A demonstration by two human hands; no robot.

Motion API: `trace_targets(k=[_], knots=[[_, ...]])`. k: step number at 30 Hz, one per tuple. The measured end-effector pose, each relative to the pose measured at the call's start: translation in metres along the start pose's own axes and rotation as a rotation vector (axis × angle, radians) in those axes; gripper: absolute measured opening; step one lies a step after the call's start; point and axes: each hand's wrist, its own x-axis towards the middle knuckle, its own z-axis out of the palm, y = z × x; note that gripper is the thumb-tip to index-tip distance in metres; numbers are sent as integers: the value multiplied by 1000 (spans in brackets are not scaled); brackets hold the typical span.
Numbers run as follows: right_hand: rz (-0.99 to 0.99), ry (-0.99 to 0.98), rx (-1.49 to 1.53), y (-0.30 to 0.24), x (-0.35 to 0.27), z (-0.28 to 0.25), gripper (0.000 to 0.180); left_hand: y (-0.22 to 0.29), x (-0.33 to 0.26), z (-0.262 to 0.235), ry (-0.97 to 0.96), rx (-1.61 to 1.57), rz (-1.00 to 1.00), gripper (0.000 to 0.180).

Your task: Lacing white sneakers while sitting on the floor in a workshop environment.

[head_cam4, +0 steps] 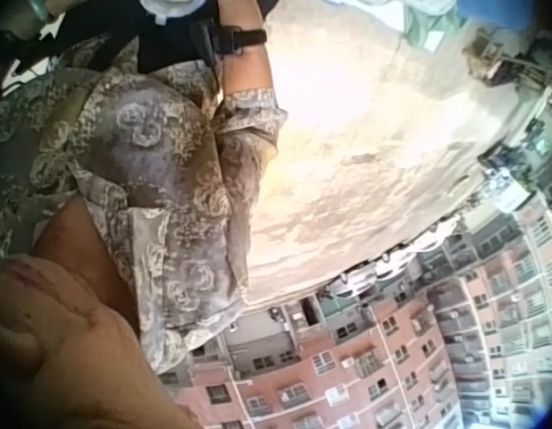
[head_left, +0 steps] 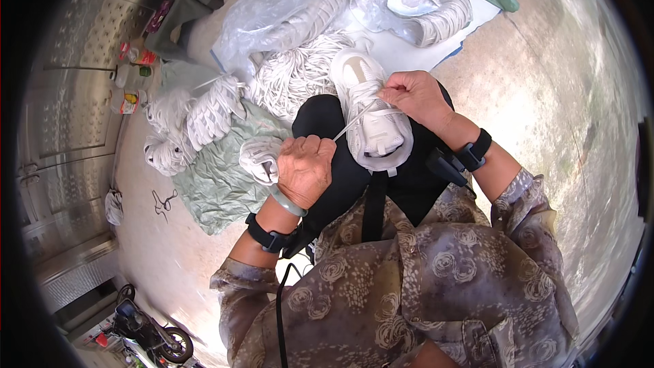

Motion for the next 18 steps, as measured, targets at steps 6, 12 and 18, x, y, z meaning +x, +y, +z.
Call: trace_targets(k=[6, 12, 18], knots=[[10, 111, -186, -2, 0, 5, 18, -7, 0, 0, 22, 40, 21, 6], [-9, 90, -50, 6, 5, 7, 17, -18, 0, -11, 135, 69, 99, 9], [-70, 180, 3, 13, 10, 22, 15, -12, -15, -41, 105, 150, 180, 12]])
